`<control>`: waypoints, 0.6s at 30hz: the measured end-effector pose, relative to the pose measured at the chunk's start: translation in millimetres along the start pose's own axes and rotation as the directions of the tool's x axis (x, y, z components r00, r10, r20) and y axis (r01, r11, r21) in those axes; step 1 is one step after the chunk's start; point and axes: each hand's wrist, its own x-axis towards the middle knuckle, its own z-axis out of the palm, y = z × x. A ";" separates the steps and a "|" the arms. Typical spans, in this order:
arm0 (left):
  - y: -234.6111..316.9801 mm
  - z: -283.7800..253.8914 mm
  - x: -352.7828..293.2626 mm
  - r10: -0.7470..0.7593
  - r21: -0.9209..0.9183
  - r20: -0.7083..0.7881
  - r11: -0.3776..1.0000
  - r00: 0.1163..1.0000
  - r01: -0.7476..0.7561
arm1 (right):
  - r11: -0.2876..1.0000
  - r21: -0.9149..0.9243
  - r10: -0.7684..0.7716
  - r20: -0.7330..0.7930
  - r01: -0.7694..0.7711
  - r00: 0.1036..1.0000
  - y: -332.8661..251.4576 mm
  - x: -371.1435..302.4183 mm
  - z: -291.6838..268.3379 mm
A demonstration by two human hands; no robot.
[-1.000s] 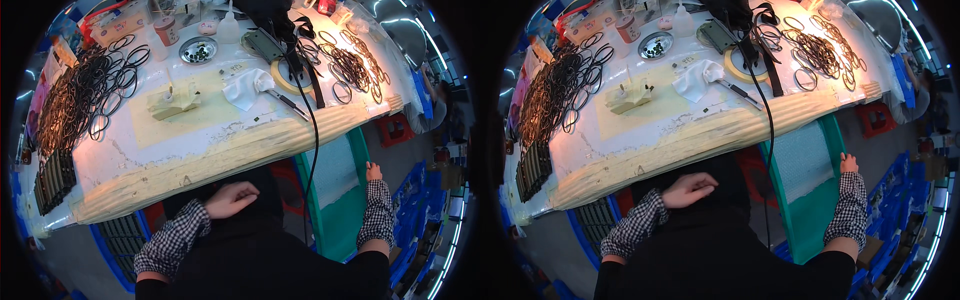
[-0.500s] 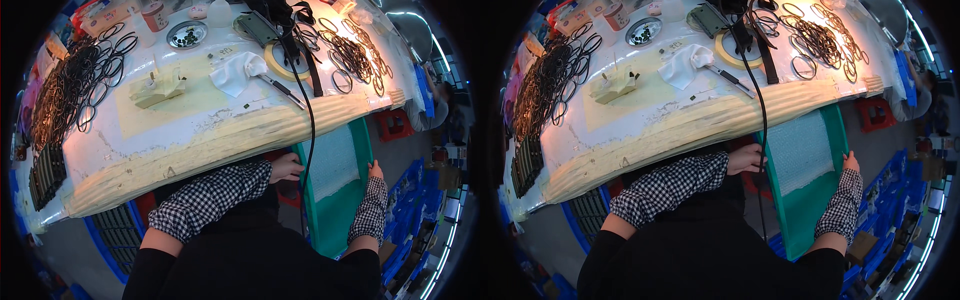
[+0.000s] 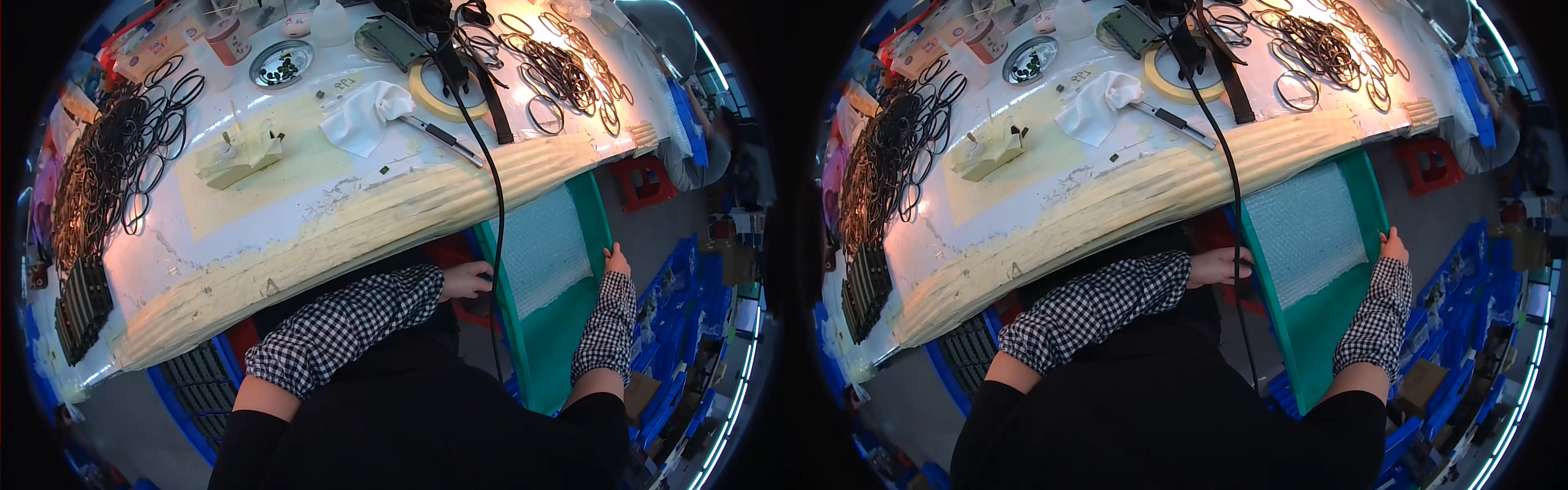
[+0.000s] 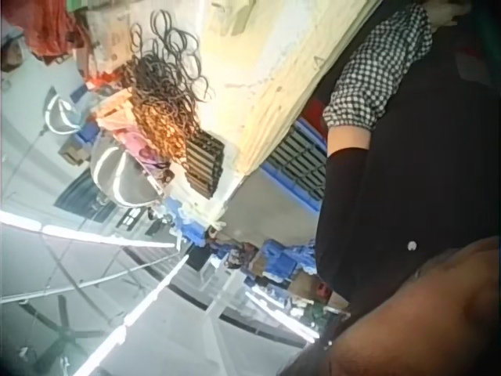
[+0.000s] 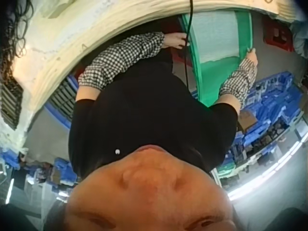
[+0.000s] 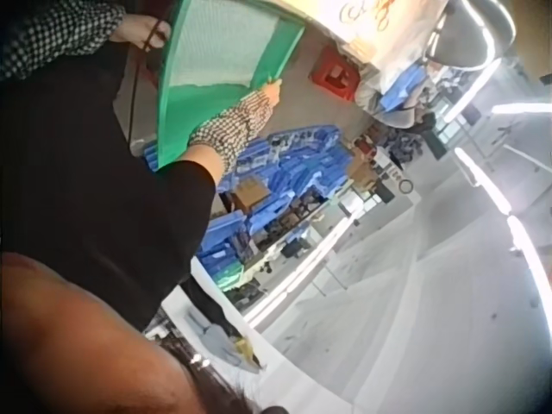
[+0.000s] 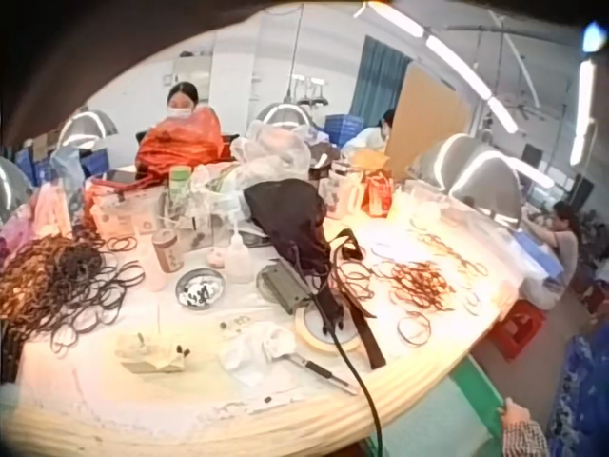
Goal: Assemble small electronic modules by attaching wires and checking components using tweezers.
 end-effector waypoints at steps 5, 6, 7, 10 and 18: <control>-6.0 -4.4 6.1 0.038 0.042 -0.050 0.998 0.998 -0.036 | 0.999 -0.009 0.047 -0.023 -0.047 0.999 -1.6 4.6 6.7; -6.4 -6.4 7.1 0.043 0.037 -0.072 0.999 0.997 -0.040 | 0.999 -0.011 0.052 -0.035 -0.053 0.998 -6.1 5.4 5.8; -7.4 -7.8 8.3 0.094 0.040 -0.085 0.995 0.992 -0.091 | 0.998 -0.012 0.060 -0.049 -0.061 0.997 -9.3 4.3 5.1; -3.4 -8.2 6.9 0.163 0.059 -0.143 0.986 0.976 -0.156 | 0.997 0.001 0.079 -0.095 -0.079 0.992 -12.7 -0.8 4.1; 1.0 2.1 9.8 0.066 0.152 -0.218 0.988 0.974 -0.033 | 0.995 0.083 0.043 0.072 -0.049 0.996 -1.2 8.5 -1.8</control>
